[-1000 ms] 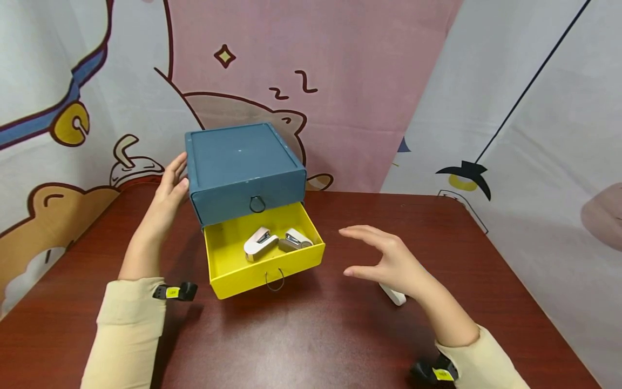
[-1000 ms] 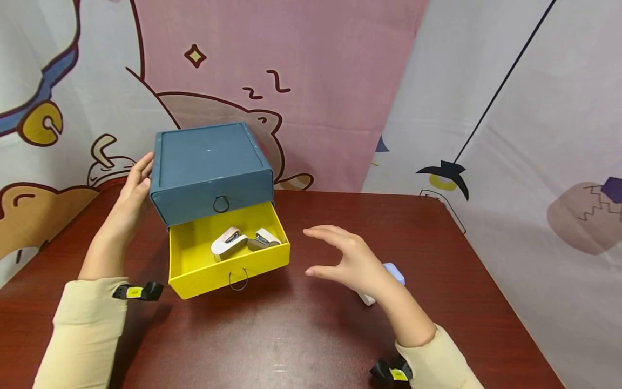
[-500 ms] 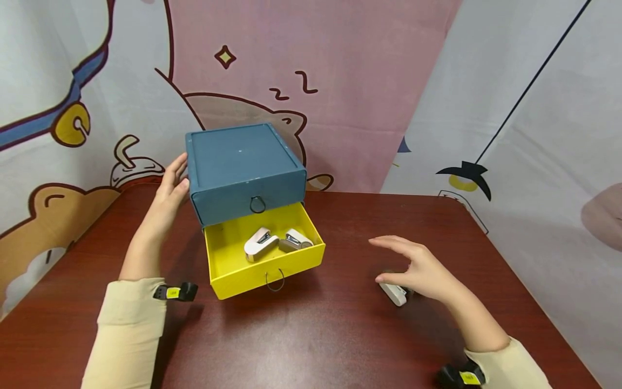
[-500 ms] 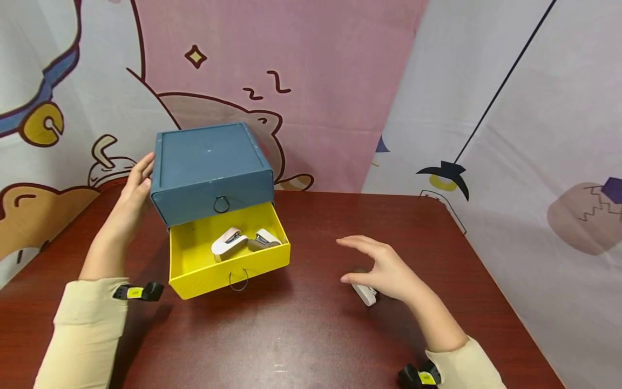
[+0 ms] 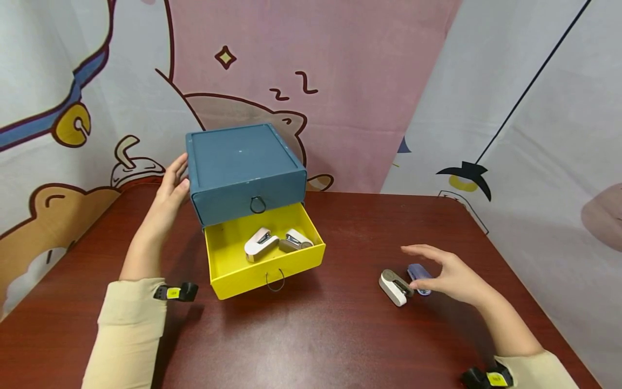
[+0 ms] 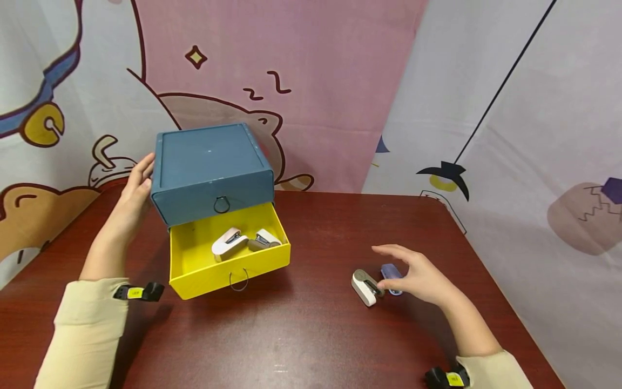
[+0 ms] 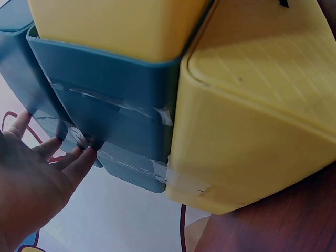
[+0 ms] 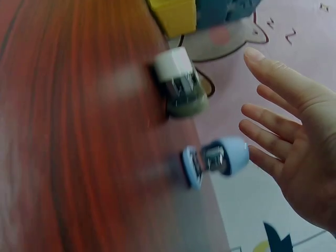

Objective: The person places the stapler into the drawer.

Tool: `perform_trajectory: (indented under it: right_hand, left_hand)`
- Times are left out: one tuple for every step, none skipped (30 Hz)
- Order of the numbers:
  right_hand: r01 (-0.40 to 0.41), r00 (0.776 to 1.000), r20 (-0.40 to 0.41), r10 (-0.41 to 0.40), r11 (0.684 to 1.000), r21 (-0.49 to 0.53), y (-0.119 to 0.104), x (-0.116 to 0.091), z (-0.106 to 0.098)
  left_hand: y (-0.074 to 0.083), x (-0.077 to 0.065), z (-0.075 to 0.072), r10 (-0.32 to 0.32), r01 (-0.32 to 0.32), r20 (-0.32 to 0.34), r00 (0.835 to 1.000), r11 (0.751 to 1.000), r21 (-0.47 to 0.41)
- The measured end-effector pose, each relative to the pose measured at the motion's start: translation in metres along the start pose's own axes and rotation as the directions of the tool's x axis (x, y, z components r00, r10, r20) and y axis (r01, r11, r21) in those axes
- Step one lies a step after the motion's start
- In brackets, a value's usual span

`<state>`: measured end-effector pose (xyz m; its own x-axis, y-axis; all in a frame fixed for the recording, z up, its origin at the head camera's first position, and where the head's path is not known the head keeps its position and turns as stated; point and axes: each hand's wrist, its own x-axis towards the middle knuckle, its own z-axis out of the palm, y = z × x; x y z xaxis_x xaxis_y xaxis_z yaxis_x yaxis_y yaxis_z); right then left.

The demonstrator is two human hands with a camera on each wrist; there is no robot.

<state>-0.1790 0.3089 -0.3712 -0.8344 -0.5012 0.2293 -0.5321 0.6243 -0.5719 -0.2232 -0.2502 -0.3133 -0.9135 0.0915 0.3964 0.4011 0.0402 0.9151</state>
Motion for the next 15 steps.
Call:
perform_trajectory:
  right_hand:
    - [-0.008, 1.000, 0.003, 0.008, 1.000, 0.007, 0.003, -0.002, -0.001]
    - [-0.016, 1.000, 0.008, 0.016, 1.000, 0.013, 0.007, -0.003, -0.001]
    - [-0.025, 1.000, 0.017, 0.024, 0.999, 0.022, 0.011, -0.005, -0.002]
    - [-0.033, 0.999, 0.028, 0.032, 0.999, 0.031, 0.014, -0.006, -0.002]
    - [-0.044, 0.998, 0.038, 0.042, 0.998, 0.037, 0.017, -0.007, -0.003]
    - [-0.055, 0.997, 0.047, 0.053, 0.997, 0.047, 0.020, -0.008, -0.003]
    - [-0.063, 0.997, 0.056, 0.060, 0.997, 0.049, 0.023, -0.009, -0.003]
    - [-0.070, 0.996, 0.065, 0.066, 0.996, 0.054, 0.026, -0.010, -0.003]
    - [-0.077, 0.995, 0.072, 0.073, 0.996, 0.053, 0.029, -0.011, -0.003]
    - [-0.082, 0.994, 0.074, 0.078, 0.995, 0.049, 0.031, -0.011, -0.003]
    - [-0.087, 0.993, 0.079, 0.083, 0.995, 0.049, 0.033, -0.012, -0.003]
    - [-0.092, 0.993, 0.082, 0.088, 0.994, 0.049, 0.035, -0.013, -0.003]
    - [-0.096, 0.992, 0.087, 0.092, 0.994, 0.043, 0.037, -0.013, -0.004]
    - [-0.101, 0.991, 0.089, 0.097, 0.994, 0.043, 0.039, -0.013, -0.004]
    - [-0.103, 0.991, 0.094, 0.099, 0.994, 0.042, 0.040, -0.014, -0.004]
  left_hand:
    - [0.000, 0.000, 0.000, 0.001, -0.001, 0.000, 1.000, 1.000, 0.001]
    - [0.000, 0.000, 0.000, 0.001, -0.001, 0.000, 1.000, 1.000, -0.001]
    - [0.000, 0.000, 0.000, 0.001, -0.001, 0.000, 1.000, 1.000, -0.002]
    - [0.000, 0.000, 0.000, 0.001, -0.001, 0.000, 1.000, 1.000, -0.003]
    - [0.000, 0.000, 0.000, 0.000, 0.000, 0.001, 1.000, 1.000, -0.004]
    - [0.000, 0.000, 0.000, 0.000, 0.000, 0.001, 1.000, 1.000, -0.005]
    - [0.000, 0.000, 0.000, -0.001, 0.001, 0.001, 1.000, 1.000, -0.006]
    - [0.001, 0.000, 0.000, -0.002, 0.002, 0.002, 1.000, 1.000, -0.006]
    - [0.001, 0.000, 0.000, -0.003, 0.003, 0.002, 1.000, 1.000, -0.004]
    - [0.001, 0.000, 0.000, -0.004, 0.004, 0.003, 1.000, 1.000, -0.002]
    - [0.001, 0.000, 0.000, -0.005, 0.005, 0.003, 1.000, 1.000, -0.001]
    - [0.000, 0.000, 0.000, -0.005, 0.005, 0.003, 1.000, 1.000, 0.001]
    - [0.000, 0.000, 0.000, -0.005, 0.005, 0.003, 1.000, 1.000, 0.002]
    - [0.000, 0.000, 0.000, -0.005, 0.005, 0.004, 1.000, 1.000, 0.001]
    - [0.000, 0.000, 0.000, -0.004, 0.004, 0.004, 1.000, 1.000, 0.001]
